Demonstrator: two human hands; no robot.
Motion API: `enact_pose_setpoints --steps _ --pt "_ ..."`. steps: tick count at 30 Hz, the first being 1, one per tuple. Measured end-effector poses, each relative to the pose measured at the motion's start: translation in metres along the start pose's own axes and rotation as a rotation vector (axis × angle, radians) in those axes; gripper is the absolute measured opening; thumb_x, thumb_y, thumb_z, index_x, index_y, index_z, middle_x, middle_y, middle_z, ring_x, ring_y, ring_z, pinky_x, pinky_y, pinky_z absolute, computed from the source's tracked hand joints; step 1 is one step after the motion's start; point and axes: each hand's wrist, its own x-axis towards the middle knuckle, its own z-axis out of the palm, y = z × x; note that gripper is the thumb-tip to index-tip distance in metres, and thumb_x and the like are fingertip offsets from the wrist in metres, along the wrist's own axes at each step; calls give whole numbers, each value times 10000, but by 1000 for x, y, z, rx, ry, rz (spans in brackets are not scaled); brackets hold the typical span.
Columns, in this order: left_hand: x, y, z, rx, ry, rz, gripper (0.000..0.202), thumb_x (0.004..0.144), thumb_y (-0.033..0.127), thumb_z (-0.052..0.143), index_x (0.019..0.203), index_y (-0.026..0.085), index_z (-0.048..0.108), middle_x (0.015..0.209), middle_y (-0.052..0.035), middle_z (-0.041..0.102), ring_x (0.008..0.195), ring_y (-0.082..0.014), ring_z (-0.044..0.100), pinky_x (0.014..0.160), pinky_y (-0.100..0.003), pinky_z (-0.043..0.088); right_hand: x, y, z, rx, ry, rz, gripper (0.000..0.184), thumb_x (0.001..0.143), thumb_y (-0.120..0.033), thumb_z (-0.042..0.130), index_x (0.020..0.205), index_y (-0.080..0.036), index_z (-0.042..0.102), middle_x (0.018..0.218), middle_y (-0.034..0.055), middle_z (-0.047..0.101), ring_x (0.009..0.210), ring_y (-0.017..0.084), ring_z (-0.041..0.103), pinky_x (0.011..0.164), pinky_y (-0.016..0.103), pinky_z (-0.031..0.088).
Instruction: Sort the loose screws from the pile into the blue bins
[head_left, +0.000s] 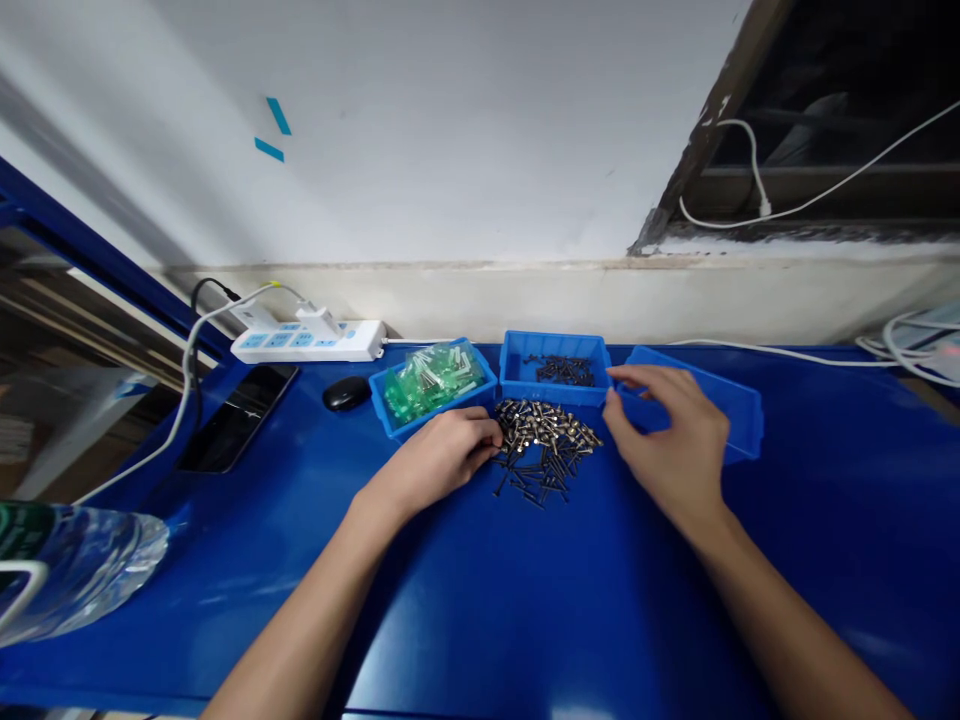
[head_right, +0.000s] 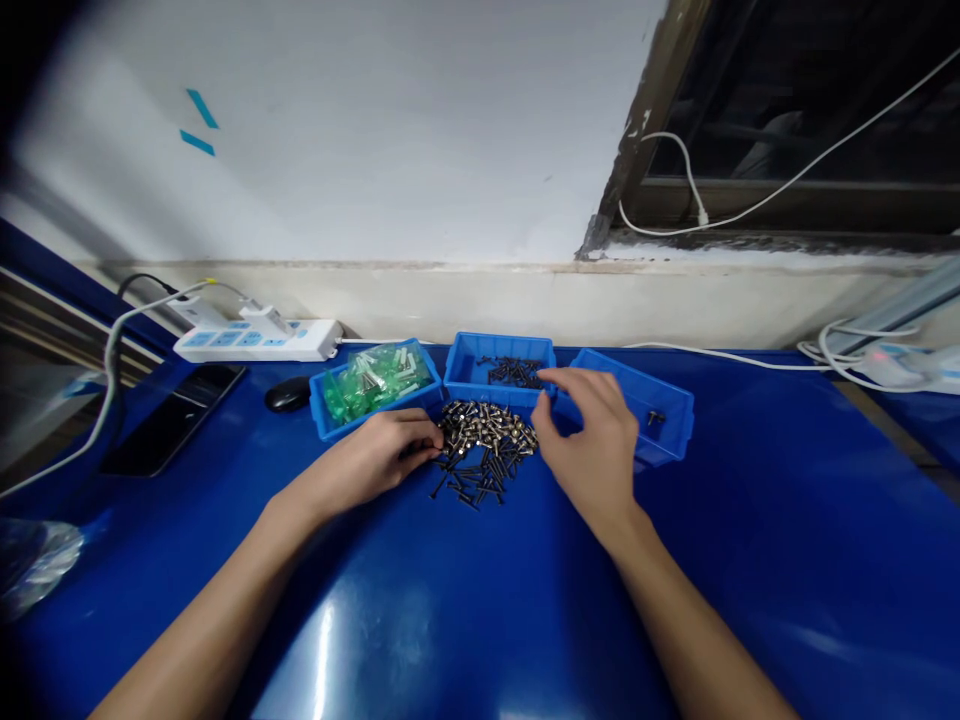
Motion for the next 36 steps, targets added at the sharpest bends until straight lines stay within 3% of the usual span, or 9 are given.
enact_pose_setpoints --steps 5,12,16,21,25,28,32,34,36 --pt "0 5 -4 -10 11 5 160 998 114 508 944 149 655 923 -65 690 784 -165 645 723 -281 508 -14 -15 15 259 -218 55 185 882 -127 598 963 -227 731 866 27 776 736 180 719 740 334 611" --pt "-1 16 -2 -65 171 53 148 1036 197 523 1011 172 667 953 -56 729 842 -181 703 768 -292 547 -22 -24 22 562 -523 281 184 838 -192 658 992 -217 755 886 33 817 771 189 780 762 310 647" --pt "-1 23 1 -158 222 52 112 1014 194 563 978 174 667 907 -37 742 798 -163 707 742 -276 551 -24 -22 25 739 -588 442 185 792 -265 744 967 -209 766 866 47 821 800 219 800 780 335 662" --pt "-1 30 -3 -297 225 16 45 976 166 585 955 179 621 878 -15 729 760 -139 692 695 -243 522 -22 -19 26 801 -605 580 172 737 -293 786 877 -193 777 790 52 805 733 219 791 698 312 650" --pt "-3 28 -11 -182 112 23 37 937 184 603 922 171 634 804 -14 669 667 -135 614 640 -260 466 -12 -15 19 791 -435 587 155 697 -286 813 822 -200 783 720 33 775 646 183 742 618 288 612" --pt "-5 23 -13 -84 -26 15 93 843 129 634 928 163 651 818 -25 641 654 -144 577 606 -271 432 -3 -8 12 705 -146 597 154 673 -272 837 803 -214 778 671 3 739 587 149 680 578 275 578" --pt "-6 17 -9 -9 -84 -11 164 812 61 575 916 162 652 875 -50 649 724 -169 599 641 -283 439 7 3 6 537 251 636 203 669 -261 849 838 -208 748 652 -20 702 532 129 605 528 269 525" --pt "-6 14 -8 15 -97 -20 156 835 47 547 877 165 641 866 -50 652 733 -169 601 647 -282 433 8 4 5 502 305 612 227 679 -256 843 872 -205 735 653 -27 688 519 123 582 513 263 503" --pt "-5 12 -8 24 -102 -19 158 872 46 524 845 163 626 856 -48 651 729 -162 597 646 -276 428 6 2 5 504 270 577 221 704 -256 823 897 -203 730 659 -28 681 527 118 580 516 254 494"
